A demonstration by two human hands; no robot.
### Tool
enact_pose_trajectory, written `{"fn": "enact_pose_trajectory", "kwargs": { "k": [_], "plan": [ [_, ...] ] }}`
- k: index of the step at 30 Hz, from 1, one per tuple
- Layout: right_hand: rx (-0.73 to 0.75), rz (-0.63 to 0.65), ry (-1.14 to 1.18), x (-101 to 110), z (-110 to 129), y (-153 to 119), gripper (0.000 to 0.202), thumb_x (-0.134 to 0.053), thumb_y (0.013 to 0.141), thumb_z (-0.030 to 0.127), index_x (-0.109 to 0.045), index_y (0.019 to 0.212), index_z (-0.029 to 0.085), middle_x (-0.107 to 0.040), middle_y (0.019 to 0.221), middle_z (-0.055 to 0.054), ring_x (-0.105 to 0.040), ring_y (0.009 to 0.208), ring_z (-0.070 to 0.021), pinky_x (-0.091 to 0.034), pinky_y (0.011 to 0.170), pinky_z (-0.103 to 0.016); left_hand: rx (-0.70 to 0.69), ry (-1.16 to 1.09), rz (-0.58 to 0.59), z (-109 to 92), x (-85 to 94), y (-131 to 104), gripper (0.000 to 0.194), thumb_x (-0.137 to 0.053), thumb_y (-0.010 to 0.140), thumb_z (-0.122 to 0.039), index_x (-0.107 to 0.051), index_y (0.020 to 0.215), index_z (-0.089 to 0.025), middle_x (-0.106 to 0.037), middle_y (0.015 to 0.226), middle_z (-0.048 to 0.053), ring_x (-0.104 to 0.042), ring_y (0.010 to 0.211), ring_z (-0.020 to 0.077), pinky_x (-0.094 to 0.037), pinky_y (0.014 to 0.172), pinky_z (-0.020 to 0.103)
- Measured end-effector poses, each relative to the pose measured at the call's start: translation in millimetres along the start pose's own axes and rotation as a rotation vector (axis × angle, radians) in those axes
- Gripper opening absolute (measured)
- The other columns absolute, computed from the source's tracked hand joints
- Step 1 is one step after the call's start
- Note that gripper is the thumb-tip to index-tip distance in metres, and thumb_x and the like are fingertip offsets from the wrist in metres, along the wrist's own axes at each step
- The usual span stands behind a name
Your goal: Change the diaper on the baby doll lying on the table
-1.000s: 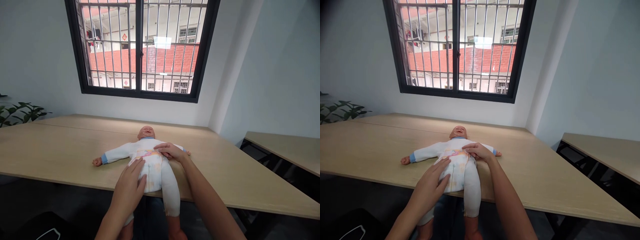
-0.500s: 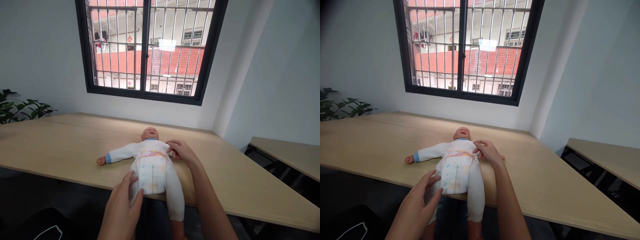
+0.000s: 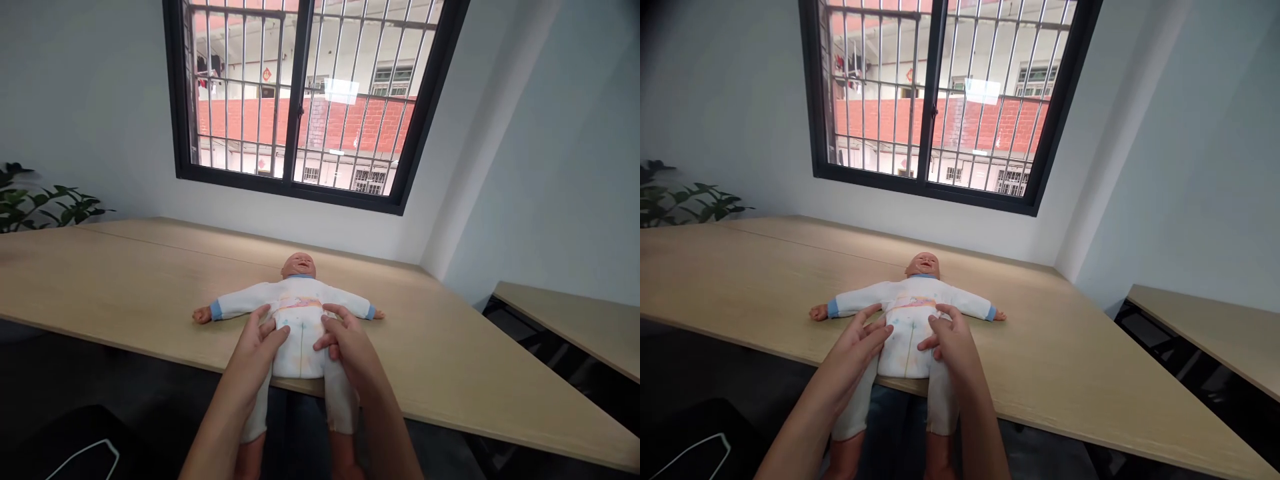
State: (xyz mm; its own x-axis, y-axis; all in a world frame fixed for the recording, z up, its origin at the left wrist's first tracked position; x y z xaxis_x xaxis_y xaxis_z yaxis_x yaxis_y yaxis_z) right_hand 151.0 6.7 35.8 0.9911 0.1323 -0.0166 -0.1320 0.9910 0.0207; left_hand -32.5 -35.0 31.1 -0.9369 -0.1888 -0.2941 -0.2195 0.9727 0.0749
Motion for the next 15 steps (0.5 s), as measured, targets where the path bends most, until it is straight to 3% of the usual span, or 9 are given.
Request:
{"fn": "enact_pose_trajectory", "kwargs": {
  "k": [2, 5, 8, 12, 15],
  "plan": [
    [-0.018, -0.005, 0.161, 1, -5, 5, 0.048, -0.064, 0.08, 0.04, -0.052, 0.121, 0.018, -0.063, 0.081, -0.005, -0.061, 0.055, -0.0116, -0.025, 0.04, -0.019, 0.068, -0.146, -0.005, 1, 1.5, 1, 0.06, -0.066, 0.083, -0.025, -0.04, 0.137, -0.021, -0.068, 0.117, 0.012, -0.066, 0.11, 0.0203, -0.05, 0.101, 0.036],
    [-0.036, -0.04, 0.202, 7, -7, 6, 0.049, -0.067, 0.077, 0.038, -0.052, 0.119, 0.018, -0.063, 0.097, -0.009, -0.064, 0.056, -0.0119, -0.024, 0.039, -0.019, 0.089, -0.144, 0.005, -5, 5.6, 1, 0.062, -0.069, 0.082, -0.027, -0.039, 0.137, -0.02, -0.071, 0.101, 0.008, -0.069, 0.1, 0.0187, -0.05, 0.099, 0.035],
    [-0.051, -0.046, 0.107, 2, -4, 4, 0.05, -0.064, 0.081, 0.039, -0.049, 0.124, 0.019, -0.063, 0.088, -0.007, -0.063, 0.054, -0.0121, -0.025, 0.04, -0.019, 0.116, -0.149, 0.056, -5, 2.0, 5, 0.062, -0.071, 0.082, -0.027, -0.04, 0.135, -0.02, -0.07, 0.098, 0.007, -0.07, 0.096, 0.018, -0.051, 0.095, 0.033],
    [-0.056, 0.02, 0.133, -16, -2, 6, 0.049, -0.063, 0.082, 0.035, -0.048, 0.125, 0.017, -0.06, 0.078, -0.004, -0.061, 0.054, -0.011, -0.022, 0.04, -0.018, 0.13, -0.35, 0.087, 0, -3.9, 16, 0.042, -0.067, 0.082, -0.017, -0.048, 0.119, -0.018, -0.071, 0.094, 0.007, -0.07, 0.091, 0.0159, -0.054, 0.085, 0.028],
    [-0.043, 0.031, 0.144, -19, -9, 7, 0.049, -0.062, 0.082, 0.038, -0.049, 0.125, 0.017, -0.058, 0.069, -0.001, -0.057, 0.05, -0.0104, -0.022, 0.04, -0.018, 0.108, -0.395, 0.088, 1, -1.0, 13, 0.036, -0.068, 0.079, -0.013, -0.052, 0.111, -0.018, -0.072, 0.099, 0.009, -0.07, 0.095, 0.0166, -0.054, 0.088, 0.029]
  ]
}}
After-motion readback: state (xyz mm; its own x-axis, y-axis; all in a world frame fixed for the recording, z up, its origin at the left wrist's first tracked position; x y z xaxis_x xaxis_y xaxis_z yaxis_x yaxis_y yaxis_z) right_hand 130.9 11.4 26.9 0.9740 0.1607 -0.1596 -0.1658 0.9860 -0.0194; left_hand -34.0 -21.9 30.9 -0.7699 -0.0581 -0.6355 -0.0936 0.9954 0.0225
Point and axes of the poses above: each hand's wrist, its own y-axis towards the middle knuckle, its own x-axis out of the back of the hand, z = x × y, the point moved 10 cm from there along y, towards the middle knuckle
